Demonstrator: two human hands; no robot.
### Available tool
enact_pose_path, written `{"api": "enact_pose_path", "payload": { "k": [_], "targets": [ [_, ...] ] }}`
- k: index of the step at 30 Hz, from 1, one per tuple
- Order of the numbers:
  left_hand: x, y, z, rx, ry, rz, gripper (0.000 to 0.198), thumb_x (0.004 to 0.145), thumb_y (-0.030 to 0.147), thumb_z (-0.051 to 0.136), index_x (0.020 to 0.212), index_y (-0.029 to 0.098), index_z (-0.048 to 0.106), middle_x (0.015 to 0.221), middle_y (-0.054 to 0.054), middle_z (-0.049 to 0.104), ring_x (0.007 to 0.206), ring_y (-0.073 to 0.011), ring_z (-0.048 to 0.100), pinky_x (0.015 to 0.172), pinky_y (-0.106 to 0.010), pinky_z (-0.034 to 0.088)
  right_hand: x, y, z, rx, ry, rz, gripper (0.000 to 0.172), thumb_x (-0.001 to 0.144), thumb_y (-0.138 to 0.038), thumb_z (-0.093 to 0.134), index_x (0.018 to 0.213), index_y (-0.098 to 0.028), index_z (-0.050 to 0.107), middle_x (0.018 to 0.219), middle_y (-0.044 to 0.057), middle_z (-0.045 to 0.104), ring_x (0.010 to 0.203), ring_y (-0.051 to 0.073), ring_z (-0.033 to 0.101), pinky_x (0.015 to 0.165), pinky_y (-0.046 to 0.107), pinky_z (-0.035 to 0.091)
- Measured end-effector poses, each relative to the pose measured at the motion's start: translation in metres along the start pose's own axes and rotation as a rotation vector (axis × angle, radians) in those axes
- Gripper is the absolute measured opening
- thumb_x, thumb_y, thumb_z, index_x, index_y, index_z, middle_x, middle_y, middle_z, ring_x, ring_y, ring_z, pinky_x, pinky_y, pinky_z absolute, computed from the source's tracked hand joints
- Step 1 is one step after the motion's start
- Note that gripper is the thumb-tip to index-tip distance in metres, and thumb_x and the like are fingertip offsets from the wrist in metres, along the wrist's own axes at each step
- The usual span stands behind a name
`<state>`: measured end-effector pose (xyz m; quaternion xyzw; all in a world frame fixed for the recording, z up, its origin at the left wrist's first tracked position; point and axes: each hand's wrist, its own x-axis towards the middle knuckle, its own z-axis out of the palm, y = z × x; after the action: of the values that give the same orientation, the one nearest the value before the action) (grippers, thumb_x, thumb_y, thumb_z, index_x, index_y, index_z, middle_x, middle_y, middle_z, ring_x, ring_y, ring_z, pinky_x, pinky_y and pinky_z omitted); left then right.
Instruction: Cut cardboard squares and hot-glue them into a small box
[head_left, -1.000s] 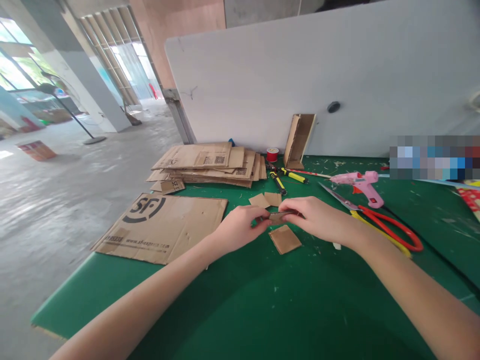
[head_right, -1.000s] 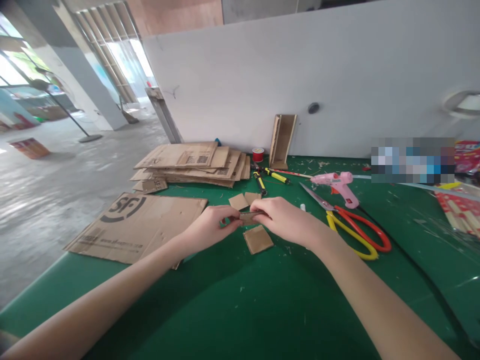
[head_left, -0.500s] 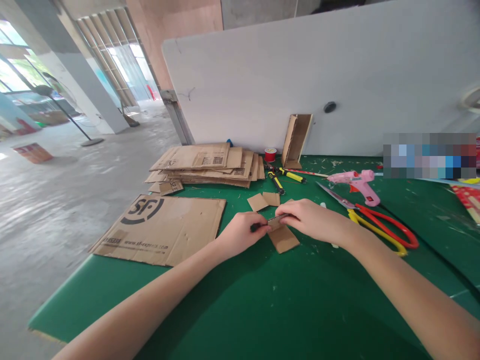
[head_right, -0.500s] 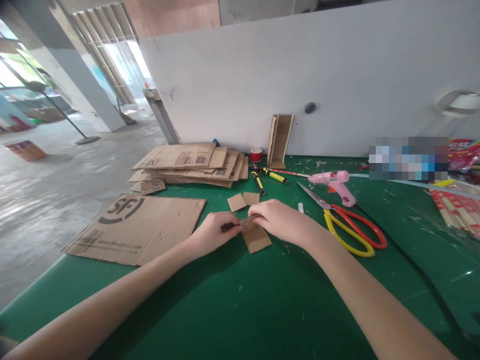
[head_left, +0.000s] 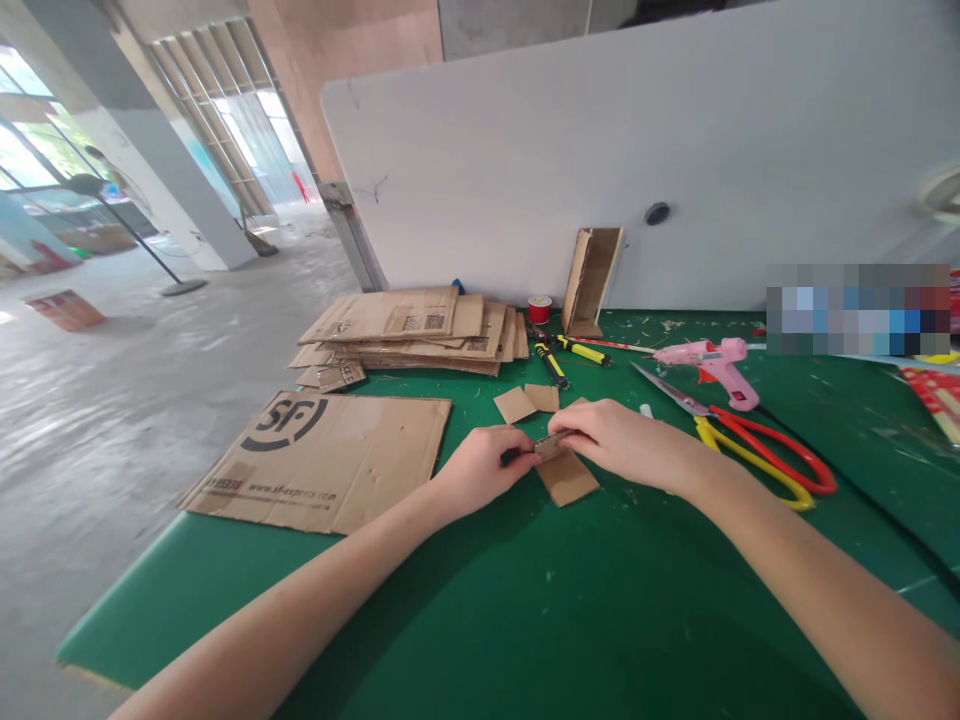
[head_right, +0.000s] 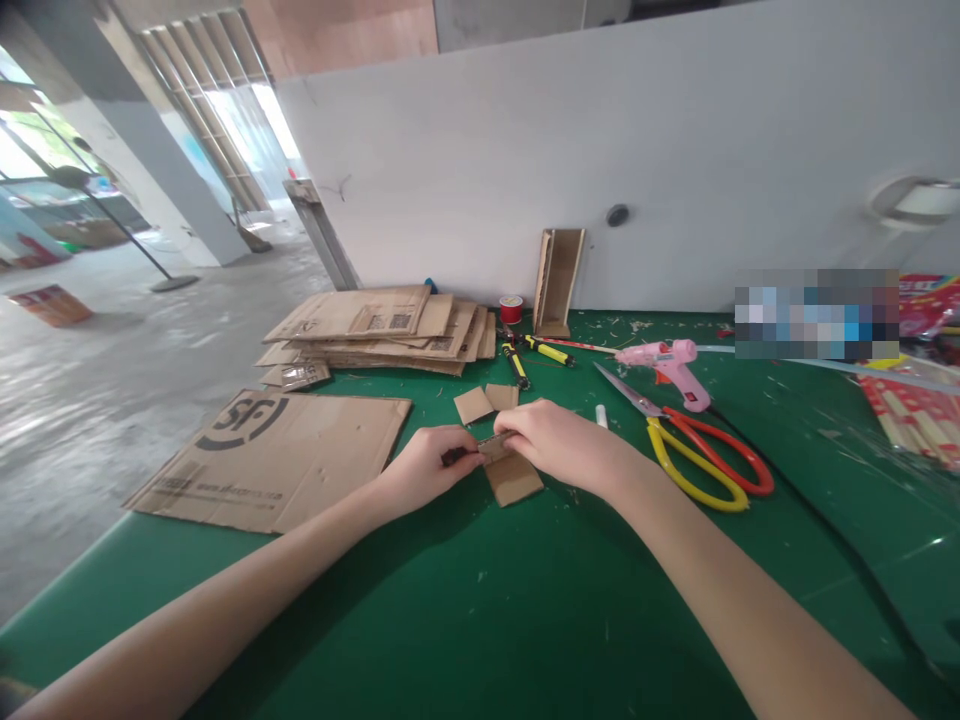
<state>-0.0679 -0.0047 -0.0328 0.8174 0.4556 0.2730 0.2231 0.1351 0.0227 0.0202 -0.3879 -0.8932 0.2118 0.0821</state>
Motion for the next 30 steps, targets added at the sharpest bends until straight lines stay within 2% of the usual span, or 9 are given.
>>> {"api": "enact_pose_path", "payload": {
  "k": [30],
  "targets": [
    [0.0004, -0.0024, 0.0026, 0.036, -0.018, -0.006, 0.015, 0.086, 0.023, 0.055, 0.075, 0.018, 0.063, 0.072, 0.0, 0.061, 0.066, -0.0123, 0.055, 0.061, -0.024, 0.042, 0.0021, 0.0068, 0.0066, 0.028, -0.003, 0.001, 0.021, 0.09, -0.021, 0.043, 0.08, -0.021, 0.062, 0.081, 0.004, 0.065, 0.076, 0.018, 0.06, 0.065, 0.028, 0.04]
  ]
}}
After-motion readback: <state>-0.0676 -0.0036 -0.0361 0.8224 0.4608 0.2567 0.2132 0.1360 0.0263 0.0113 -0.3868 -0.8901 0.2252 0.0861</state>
